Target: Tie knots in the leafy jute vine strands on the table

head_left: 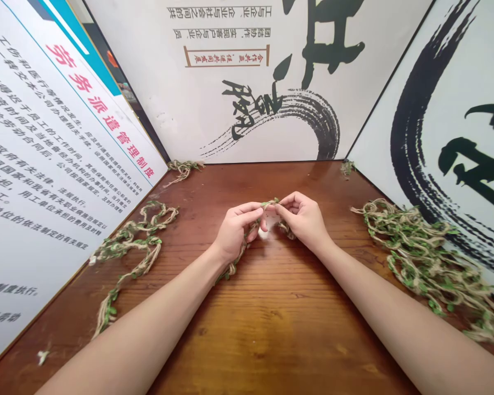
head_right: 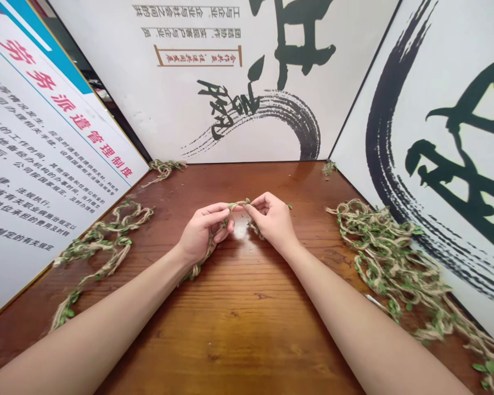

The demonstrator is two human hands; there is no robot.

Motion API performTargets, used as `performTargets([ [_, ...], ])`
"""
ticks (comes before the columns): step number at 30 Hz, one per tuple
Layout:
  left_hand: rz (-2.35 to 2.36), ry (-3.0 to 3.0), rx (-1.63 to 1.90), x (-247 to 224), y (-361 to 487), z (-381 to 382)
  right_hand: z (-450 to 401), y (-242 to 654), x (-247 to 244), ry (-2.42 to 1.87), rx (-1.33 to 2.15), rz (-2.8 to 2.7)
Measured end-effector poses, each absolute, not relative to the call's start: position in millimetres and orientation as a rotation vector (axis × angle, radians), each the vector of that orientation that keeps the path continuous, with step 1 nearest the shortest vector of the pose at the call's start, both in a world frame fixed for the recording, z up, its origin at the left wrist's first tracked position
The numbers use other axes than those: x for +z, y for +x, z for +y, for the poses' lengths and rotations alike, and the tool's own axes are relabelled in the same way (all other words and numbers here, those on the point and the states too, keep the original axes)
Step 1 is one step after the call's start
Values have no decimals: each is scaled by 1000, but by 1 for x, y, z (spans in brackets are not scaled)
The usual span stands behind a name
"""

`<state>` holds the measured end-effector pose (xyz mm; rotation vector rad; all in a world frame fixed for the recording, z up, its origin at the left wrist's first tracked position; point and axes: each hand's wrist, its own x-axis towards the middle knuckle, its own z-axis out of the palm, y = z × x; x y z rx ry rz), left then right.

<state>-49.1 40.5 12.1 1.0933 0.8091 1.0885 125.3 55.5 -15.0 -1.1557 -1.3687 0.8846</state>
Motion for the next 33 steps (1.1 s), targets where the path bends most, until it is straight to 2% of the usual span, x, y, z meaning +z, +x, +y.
performTargets([
  [6, 852, 1153, 1116, 4, -44, 40, 54, 125, -15, -1070, 932, -1597],
  [19, 1048, 1134, 1318, -1, -36, 40, 52, 125, -10, -1056, 941, -1709],
  [33, 976, 1040, 1201, 0, -38, 43, 54, 127, -11, -1048, 979, -1697],
])
